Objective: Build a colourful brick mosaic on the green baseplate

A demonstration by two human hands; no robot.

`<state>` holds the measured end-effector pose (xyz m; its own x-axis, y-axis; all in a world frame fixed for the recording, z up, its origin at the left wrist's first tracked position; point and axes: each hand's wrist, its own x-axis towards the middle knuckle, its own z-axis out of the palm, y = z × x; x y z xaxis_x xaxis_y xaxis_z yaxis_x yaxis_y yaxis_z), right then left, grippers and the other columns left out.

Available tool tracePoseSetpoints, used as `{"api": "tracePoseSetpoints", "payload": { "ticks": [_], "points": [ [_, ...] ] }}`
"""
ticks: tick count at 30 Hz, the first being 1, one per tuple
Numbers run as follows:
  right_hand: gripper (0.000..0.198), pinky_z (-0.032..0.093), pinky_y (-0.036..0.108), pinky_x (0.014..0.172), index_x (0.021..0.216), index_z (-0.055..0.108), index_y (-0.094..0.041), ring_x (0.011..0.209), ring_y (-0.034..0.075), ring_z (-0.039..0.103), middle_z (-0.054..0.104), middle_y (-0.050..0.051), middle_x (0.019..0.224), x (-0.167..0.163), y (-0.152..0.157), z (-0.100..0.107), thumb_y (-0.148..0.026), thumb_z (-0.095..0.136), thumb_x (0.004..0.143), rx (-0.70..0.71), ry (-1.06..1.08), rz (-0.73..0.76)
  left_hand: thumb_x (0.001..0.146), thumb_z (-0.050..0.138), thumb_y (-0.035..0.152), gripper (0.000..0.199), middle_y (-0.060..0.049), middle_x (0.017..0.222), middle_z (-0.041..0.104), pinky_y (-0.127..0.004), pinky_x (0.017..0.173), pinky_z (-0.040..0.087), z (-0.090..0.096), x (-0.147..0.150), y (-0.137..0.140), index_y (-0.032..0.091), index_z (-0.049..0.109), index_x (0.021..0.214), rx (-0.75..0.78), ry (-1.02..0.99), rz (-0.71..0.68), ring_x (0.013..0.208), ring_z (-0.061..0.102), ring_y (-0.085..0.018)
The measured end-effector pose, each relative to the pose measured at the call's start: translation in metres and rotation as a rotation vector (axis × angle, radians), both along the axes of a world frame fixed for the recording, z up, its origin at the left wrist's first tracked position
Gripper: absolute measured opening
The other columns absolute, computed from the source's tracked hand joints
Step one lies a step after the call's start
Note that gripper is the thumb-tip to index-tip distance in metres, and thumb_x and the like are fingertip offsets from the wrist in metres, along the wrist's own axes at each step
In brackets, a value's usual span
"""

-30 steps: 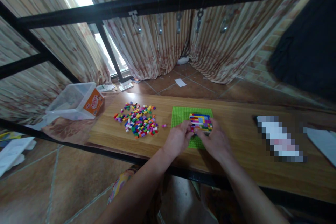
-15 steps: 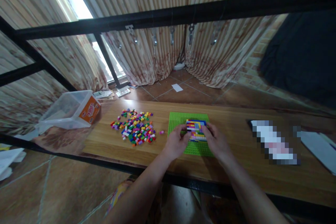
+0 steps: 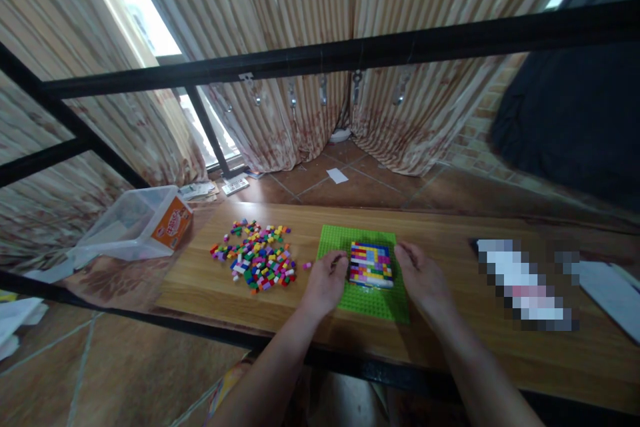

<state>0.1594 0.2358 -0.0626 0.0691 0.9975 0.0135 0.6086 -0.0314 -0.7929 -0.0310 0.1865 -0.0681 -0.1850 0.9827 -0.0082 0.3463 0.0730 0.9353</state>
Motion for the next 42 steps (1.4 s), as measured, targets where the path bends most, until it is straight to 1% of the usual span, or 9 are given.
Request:
{"api": "tracePoseSetpoints", "payload": {
  "ticks": [3,6,11,14,17,24,30,36,42],
  "points": [
    [0.054,0.048,0.041,0.092,0.121,0.064,-0.012,0.103,0.027,0.066,0.071,0.016,0.113,-0.006,0.006,0.0,-0.049,0.038,0.091,0.021,-0.004,0.004,0.094,0.046,0.024,0.027,-0.009,0.114,0.071,-0.035,0.092,0.055,0.0,0.004,0.006,0.016,0.064,0.113,0.049,-0.03,0.049,0.103,0.068,-0.019],
    [0.053,0.047,0.042,0.093,0.121,0.064,-0.014,0.104,0.027,0.065,0.071,0.015,0.114,-0.015,0.01,-0.002,-0.048,0.036,0.091,0.028,0.009,0.033,0.096,0.045,0.026,0.034,-0.013,0.131,0.064,-0.04,0.104,0.05,-0.003,0.011,0.011,0.014,0.059,0.125,0.056,-0.107,0.08,0.118,0.063,-0.02],
    [0.053,0.047,0.045,0.096,0.125,0.061,-0.012,0.107,0.028,0.064,0.069,0.016,0.118,-0.033,0.013,-0.013,-0.045,0.036,0.092,0.071,-0.027,0.081,0.097,0.042,0.025,0.043,-0.015,0.143,0.053,-0.042,0.114,0.039,-0.012,0.027,0.018,0.013,0.05,0.138,0.032,-0.123,0.075,0.132,0.052,-0.021],
    [0.051,0.044,0.046,0.101,0.124,0.061,-0.012,0.113,0.027,0.061,0.066,0.016,0.12,-0.041,0.013,-0.021,-0.042,0.036,0.092,0.153,-0.068,0.116,0.095,0.043,0.021,0.048,-0.015,0.146,0.05,-0.04,0.115,0.038,-0.014,0.036,0.018,0.011,0.046,0.141,0.019,-0.043,0.074,0.134,0.05,-0.021],
    [0.048,0.044,0.043,0.101,0.117,0.065,-0.011,0.111,0.026,0.06,0.067,0.016,0.114,-0.045,0.013,-0.026,-0.039,0.034,0.093,0.213,-0.084,0.153,0.093,0.043,0.018,0.05,-0.017,0.147,0.049,-0.04,0.115,0.038,-0.013,0.041,0.017,0.01,0.044,0.142,0.005,0.015,0.091,0.136,0.048,-0.023],
    [0.041,0.046,0.039,0.095,0.105,0.069,-0.017,0.099,0.023,0.061,0.068,0.011,0.103,-0.046,0.017,-0.03,-0.035,0.034,0.093,0.232,-0.134,0.173,0.092,0.041,0.016,0.049,-0.016,0.146,0.05,-0.041,0.115,0.039,-0.011,0.043,0.017,0.012,0.046,0.14,-0.006,0.043,0.105,0.135,0.048,-0.022],
    [0.044,0.045,0.04,0.092,0.101,0.071,-0.017,0.096,0.025,0.06,0.067,0.012,0.096,-0.048,0.019,-0.031,-0.034,0.031,0.092,0.241,-0.134,0.203,0.091,0.041,0.013,0.05,-0.018,0.145,0.05,-0.04,0.117,0.035,-0.011,0.046,0.019,0.007,0.046,0.14,-0.022,0.027,0.133,0.136,0.047,-0.022],
    [0.043,0.046,0.043,0.089,0.098,0.071,-0.017,0.091,0.025,0.058,0.066,0.011,0.087,-0.046,0.022,-0.034,-0.034,0.031,0.09,0.263,-0.129,0.257,0.088,0.044,0.012,0.051,-0.015,0.143,0.053,-0.041,0.117,0.035,-0.01,0.052,0.02,0.012,0.049,0.139,-0.013,-0.013,0.174,0.137,0.046,-0.024],
    [0.043,0.046,0.045,0.09,0.092,0.069,-0.02,0.09,0.027,0.058,0.067,0.01,0.085,-0.042,0.029,-0.041,-0.034,0.029,0.089,0.298,-0.135,0.32,0.086,0.045,0.014,0.054,-0.015,0.138,0.057,-0.039,0.113,0.041,-0.016,0.054,0.02,0.01,0.047,0.141,-0.006,-0.072,0.154,0.126,0.055,-0.024]
  ]
}}
